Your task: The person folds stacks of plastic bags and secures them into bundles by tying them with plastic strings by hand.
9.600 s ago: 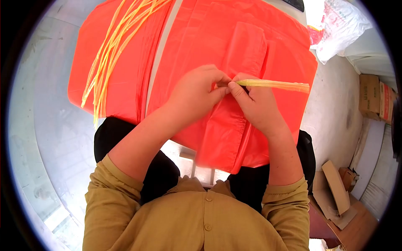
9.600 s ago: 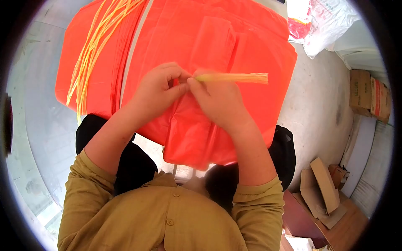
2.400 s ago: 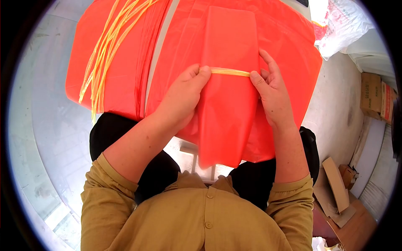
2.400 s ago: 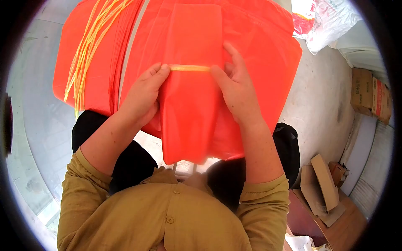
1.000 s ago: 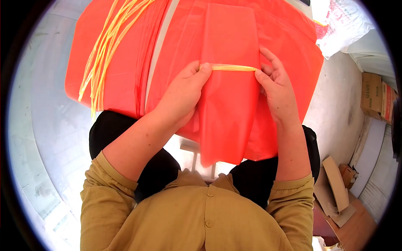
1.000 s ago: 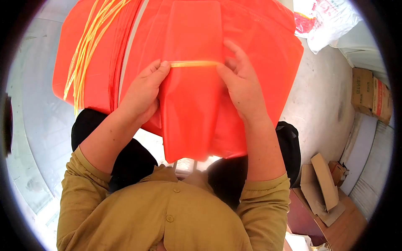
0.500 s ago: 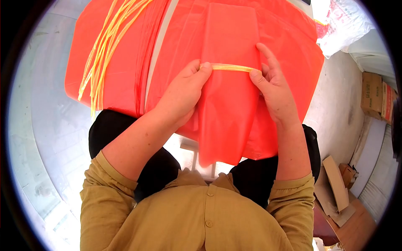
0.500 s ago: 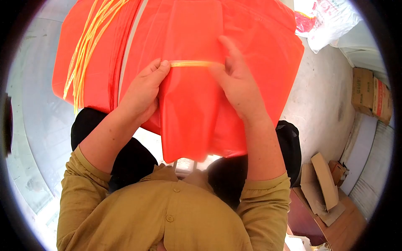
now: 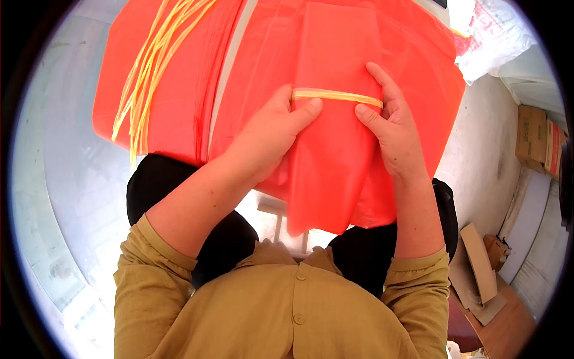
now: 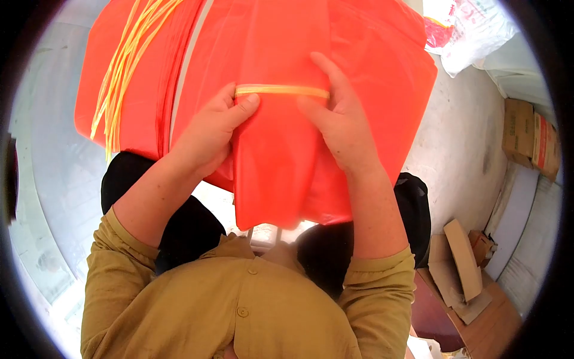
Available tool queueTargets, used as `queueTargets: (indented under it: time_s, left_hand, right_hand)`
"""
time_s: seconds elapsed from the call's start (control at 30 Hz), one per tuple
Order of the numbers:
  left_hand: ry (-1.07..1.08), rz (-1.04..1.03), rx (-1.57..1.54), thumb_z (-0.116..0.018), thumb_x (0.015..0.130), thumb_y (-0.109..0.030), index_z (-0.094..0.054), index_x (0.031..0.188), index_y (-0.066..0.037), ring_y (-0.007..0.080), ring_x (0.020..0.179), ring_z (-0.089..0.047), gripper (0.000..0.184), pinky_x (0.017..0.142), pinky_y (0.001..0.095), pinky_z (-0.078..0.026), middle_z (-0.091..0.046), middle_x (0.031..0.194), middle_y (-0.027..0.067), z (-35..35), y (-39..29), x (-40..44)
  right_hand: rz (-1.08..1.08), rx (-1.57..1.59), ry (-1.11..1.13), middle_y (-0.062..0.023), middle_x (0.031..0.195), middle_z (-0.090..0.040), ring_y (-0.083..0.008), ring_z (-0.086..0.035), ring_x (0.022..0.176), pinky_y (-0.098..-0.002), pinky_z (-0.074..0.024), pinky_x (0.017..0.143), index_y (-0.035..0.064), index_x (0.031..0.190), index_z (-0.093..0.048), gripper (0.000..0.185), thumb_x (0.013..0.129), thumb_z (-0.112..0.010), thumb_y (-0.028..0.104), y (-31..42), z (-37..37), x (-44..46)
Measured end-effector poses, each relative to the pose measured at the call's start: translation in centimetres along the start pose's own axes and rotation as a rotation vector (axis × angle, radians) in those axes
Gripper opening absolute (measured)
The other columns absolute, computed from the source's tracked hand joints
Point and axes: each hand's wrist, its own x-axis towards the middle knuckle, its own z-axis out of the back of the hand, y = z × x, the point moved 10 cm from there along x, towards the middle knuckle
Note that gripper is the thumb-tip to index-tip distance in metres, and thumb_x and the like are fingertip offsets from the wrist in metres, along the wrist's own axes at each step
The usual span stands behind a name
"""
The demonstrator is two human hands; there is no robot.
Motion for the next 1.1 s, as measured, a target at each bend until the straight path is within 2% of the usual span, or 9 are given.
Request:
queueTargets:
  time_s: [0.1, 0.2, 0.3, 0.4, 0.5, 0.8, 0.9, 1.0, 1.1]
  left_hand:
    - [0.029, 0.005, 0.031, -0.065, 0.107, -0.020, -0.041, 0.152, 0.003, 0.0210, 0.128, -0.061, 0.056, 0.108, 0.0378, -0.053, -0.061, 0.141, 0.0149, -0.2, 0.2, -0.2]
    - [0.031, 0.001, 0.106, -0.069, 0.104, -0.016, -0.038, 0.153, 0.004, 0.0218, 0.129, -0.061, 0.061, 0.109, 0.0384, -0.053, -0.060, 0.141, 0.0167, -0.2, 0.3, -0.1]
    - [0.064, -0.004, 0.140, -0.069, 0.102, -0.011, -0.039, 0.153, 0.004, 0.0218, 0.128, -0.062, 0.061, 0.108, 0.0382, -0.053, -0.059, 0.142, 0.0167, -0.8, 0.2, -0.5]
    - [0.063, -0.011, 0.147, -0.067, 0.102, -0.009, -0.039, 0.153, 0.004, 0.0220, 0.127, -0.063, 0.060, 0.108, 0.0382, -0.054, -0.060, 0.142, 0.0163, -0.8, 0.3, -0.5]
    - [0.086, -0.026, 0.110, -0.067, 0.102, -0.008, -0.039, 0.153, 0.004, 0.0219, 0.127, -0.063, 0.059, 0.108, 0.0380, -0.054, -0.060, 0.142, 0.0160, -0.7, 0.4, -0.5]
    - [0.062, -0.020, 0.094, -0.065, 0.103, -0.009, -0.039, 0.154, 0.003, 0.0210, 0.125, -0.063, 0.059, 0.107, 0.0370, -0.054, -0.060, 0.141, 0.0150, -0.4, 0.4, -0.6]
    - [0.052, -0.030, 0.142, -0.065, 0.103, -0.009, -0.039, 0.154, 0.002, 0.0203, 0.124, -0.063, 0.059, 0.105, 0.0363, -0.054, -0.060, 0.140, 0.0148, -0.4, 0.0, -0.8]
    - [0.044, -0.031, 0.216, -0.065, 0.102, -0.009, -0.038, 0.155, 0.003, 0.0198, 0.124, -0.063, 0.060, 0.105, 0.0362, -0.054, -0.060, 0.140, 0.0145, -0.2, -0.4, -1.0]
    - [0.043, -0.038, 0.234, -0.065, 0.102, -0.009, -0.037, 0.155, 0.003, 0.0200, 0.125, -0.062, 0.061, 0.106, 0.0366, -0.053, -0.060, 0.140, 0.0146, -0.2, -0.7, -1.5]
  right_hand:
    - [0.009, -0.040, -0.036, -0.0113, 0.149, -0.056, -0.0176, -0.056, 0.131, -0.0316, -0.0473, 0.110, 0.0029, 0.159, -0.042, 0.066, 0.097, -0.065, -0.001, 0.5, 0.2, -0.1]
    - [0.000, -0.012, -0.056, -0.0117, 0.149, -0.056, -0.0174, -0.057, 0.130, -0.0312, -0.0475, 0.110, 0.0032, 0.160, -0.040, 0.067, 0.098, -0.064, -0.001, 0.3, 0.8, 0.1]
    - [-0.055, 0.003, -0.102, -0.0118, 0.148, -0.056, -0.0173, -0.058, 0.128, -0.0309, -0.0478, 0.109, 0.0037, 0.161, -0.037, 0.068, 0.099, -0.063, 0.000, 0.2, 1.3, 0.2]
    - [-0.001, 0.022, -0.068, -0.0117, 0.150, -0.054, -0.0173, -0.059, 0.128, -0.0311, -0.0476, 0.109, 0.0031, 0.162, -0.035, 0.068, 0.100, -0.064, 0.002, 0.3, 1.1, 0.4]
    - [-0.042, -0.033, -0.012, -0.0131, 0.157, -0.048, -0.0201, -0.051, 0.140, -0.0352, -0.0417, 0.119, 0.0055, 0.164, -0.035, 0.068, 0.103, -0.064, 0.010, 0.3, 0.6, 0.4]
    - [-0.003, -0.099, -0.020, -0.0120, 0.160, -0.044, -0.0195, -0.046, 0.144, -0.0358, -0.0376, 0.121, 0.0066, 0.165, -0.034, 0.065, 0.107, -0.062, 0.018, 0.7, 0.7, 0.5]
    - [0.016, -0.082, -0.045, -0.0122, 0.153, -0.051, -0.0177, -0.055, 0.133, -0.0320, -0.0427, 0.114, 0.0023, 0.163, -0.034, 0.065, 0.106, -0.062, 0.012, 0.8, 0.9, 0.5]
    - [-0.078, 0.034, -0.053, -0.0112, 0.146, -0.057, -0.0167, -0.057, 0.128, -0.0311, -0.0446, 0.111, 0.0044, 0.163, -0.035, 0.064, 0.106, -0.062, 0.011, -0.1, 1.3, 0.5]
    - [-0.085, 0.122, -0.084, -0.0114, 0.141, -0.060, -0.0168, -0.058, 0.124, -0.0304, -0.0464, 0.108, 0.0058, 0.163, -0.036, 0.065, 0.104, -0.063, 0.010, -0.2, 1.4, 0.6]
